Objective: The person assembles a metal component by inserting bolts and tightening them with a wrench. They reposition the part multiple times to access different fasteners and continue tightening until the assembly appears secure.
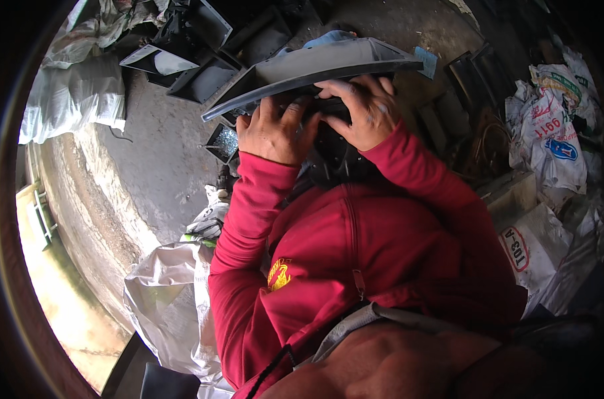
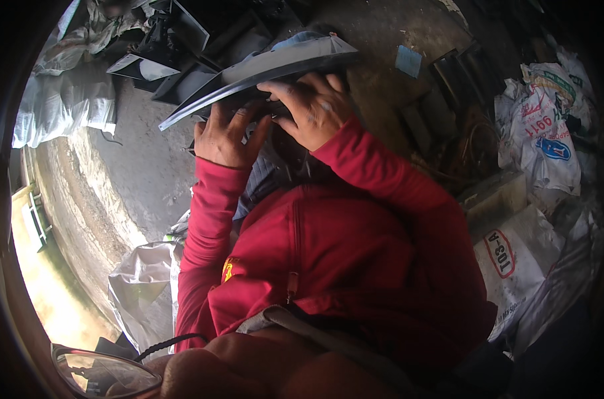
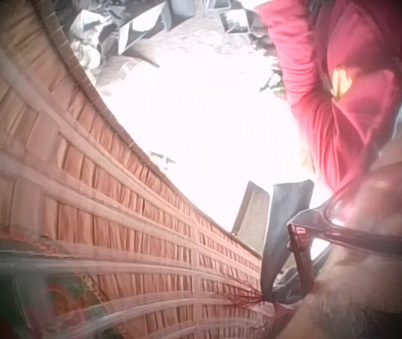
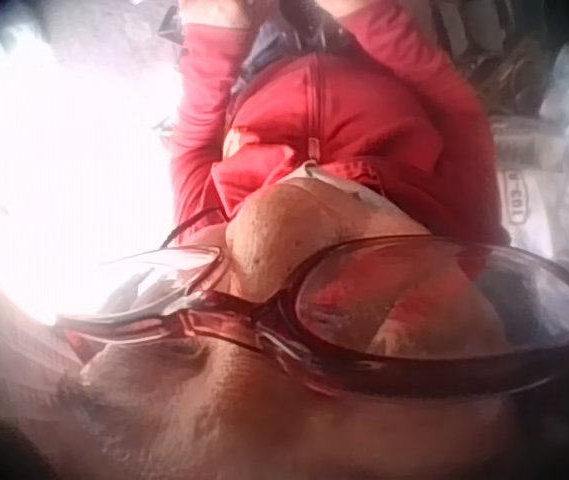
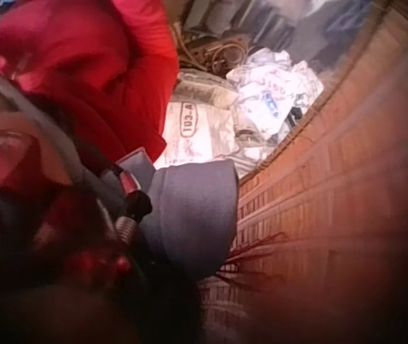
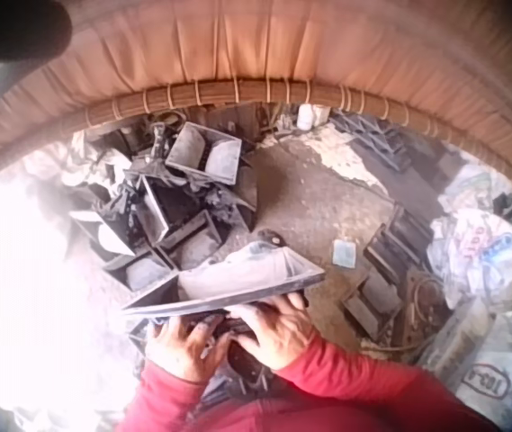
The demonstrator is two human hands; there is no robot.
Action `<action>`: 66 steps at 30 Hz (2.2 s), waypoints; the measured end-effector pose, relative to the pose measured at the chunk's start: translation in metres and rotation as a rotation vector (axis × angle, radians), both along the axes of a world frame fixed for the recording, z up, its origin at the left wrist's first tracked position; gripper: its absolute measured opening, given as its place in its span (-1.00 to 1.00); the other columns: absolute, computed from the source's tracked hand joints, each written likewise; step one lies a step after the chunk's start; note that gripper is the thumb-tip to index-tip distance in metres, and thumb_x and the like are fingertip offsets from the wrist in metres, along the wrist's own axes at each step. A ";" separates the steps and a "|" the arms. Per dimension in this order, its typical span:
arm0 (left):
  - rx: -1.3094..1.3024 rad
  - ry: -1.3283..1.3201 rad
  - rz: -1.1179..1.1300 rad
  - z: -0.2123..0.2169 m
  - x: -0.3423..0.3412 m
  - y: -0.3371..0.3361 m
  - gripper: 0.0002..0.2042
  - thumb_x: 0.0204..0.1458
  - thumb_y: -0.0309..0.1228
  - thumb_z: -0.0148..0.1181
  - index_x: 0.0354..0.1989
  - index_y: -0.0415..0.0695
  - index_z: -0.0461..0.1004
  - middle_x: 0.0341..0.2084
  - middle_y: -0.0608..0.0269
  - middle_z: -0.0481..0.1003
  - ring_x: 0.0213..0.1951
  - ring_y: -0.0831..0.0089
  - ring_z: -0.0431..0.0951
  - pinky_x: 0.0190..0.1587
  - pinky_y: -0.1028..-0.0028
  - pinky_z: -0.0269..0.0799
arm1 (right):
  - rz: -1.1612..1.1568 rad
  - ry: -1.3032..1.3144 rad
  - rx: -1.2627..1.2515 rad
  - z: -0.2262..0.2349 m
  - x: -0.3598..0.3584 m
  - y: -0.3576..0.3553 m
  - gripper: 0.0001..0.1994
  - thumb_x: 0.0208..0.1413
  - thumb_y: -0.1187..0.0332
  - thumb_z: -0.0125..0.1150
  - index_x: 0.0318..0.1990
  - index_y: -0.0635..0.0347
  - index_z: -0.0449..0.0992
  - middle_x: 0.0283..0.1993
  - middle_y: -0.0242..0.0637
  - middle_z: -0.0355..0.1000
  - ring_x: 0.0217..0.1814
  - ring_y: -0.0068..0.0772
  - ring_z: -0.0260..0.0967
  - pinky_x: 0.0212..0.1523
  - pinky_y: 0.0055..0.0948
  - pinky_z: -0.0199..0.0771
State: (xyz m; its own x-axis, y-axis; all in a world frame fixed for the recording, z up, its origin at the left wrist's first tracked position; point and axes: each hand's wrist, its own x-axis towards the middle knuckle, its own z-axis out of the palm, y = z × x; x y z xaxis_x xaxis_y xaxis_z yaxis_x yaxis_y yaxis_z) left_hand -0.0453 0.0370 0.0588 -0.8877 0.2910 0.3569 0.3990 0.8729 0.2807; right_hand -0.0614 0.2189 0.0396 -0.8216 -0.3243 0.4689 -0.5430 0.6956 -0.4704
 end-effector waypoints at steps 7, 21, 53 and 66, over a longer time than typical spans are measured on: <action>-0.104 -0.023 0.053 0.001 -0.004 -0.005 -0.62 -0.12 -0.07 0.34 -0.12 0.08 0.60 -0.24 0.25 0.47 -0.30 0.31 0.56 -0.27 0.24 0.31 | 0.001 -0.018 0.006 0.001 -0.002 0.001 -0.29 -0.24 0.35 0.47 0.18 -0.25 0.34 -0.17 -0.70 0.54 -0.08 -0.46 0.38 0.03 -0.26 0.15; -0.040 0.017 0.027 -0.003 -0.008 -0.010 -0.61 -0.12 -0.02 0.32 -0.15 0.08 0.59 -0.42 0.29 0.45 -0.39 0.33 0.55 -0.32 0.24 0.27 | 0.025 0.029 0.042 0.004 -0.004 0.001 -0.29 -0.24 0.34 0.48 0.18 -0.22 0.35 -0.16 -0.72 0.54 -0.10 -0.45 0.38 -0.02 -0.28 0.18; -0.062 0.087 -0.016 -0.015 -0.003 -0.010 -0.59 -0.08 0.04 0.30 -0.09 0.16 0.55 -0.48 0.37 0.47 -0.49 0.36 0.56 -0.33 0.28 0.34 | 0.013 0.061 0.166 0.028 -0.001 -0.003 -0.33 -0.28 0.37 0.44 0.13 -0.06 0.36 -0.21 -0.64 0.54 -0.21 -0.42 0.37 -0.15 -0.32 0.18; 0.302 -0.263 -0.125 -0.026 0.010 -0.018 -0.44 0.00 -0.13 0.34 0.19 0.03 0.34 -0.68 0.32 0.43 -0.65 0.37 0.48 -0.54 0.40 0.39 | 0.009 0.132 0.151 0.010 -0.002 -0.002 -0.33 -0.23 0.28 0.44 0.16 -0.17 0.34 -0.21 -0.70 0.55 -0.17 -0.48 0.36 -0.09 -0.29 0.17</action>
State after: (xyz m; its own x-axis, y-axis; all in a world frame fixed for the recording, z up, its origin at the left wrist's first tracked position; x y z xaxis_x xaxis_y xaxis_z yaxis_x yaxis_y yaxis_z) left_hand -0.0349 0.0194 0.0328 -0.9246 0.3189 0.2084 0.3768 0.6852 0.6233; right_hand -0.0637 0.2173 0.0493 -0.7533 -0.4059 0.5175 -0.5992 0.7479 -0.2856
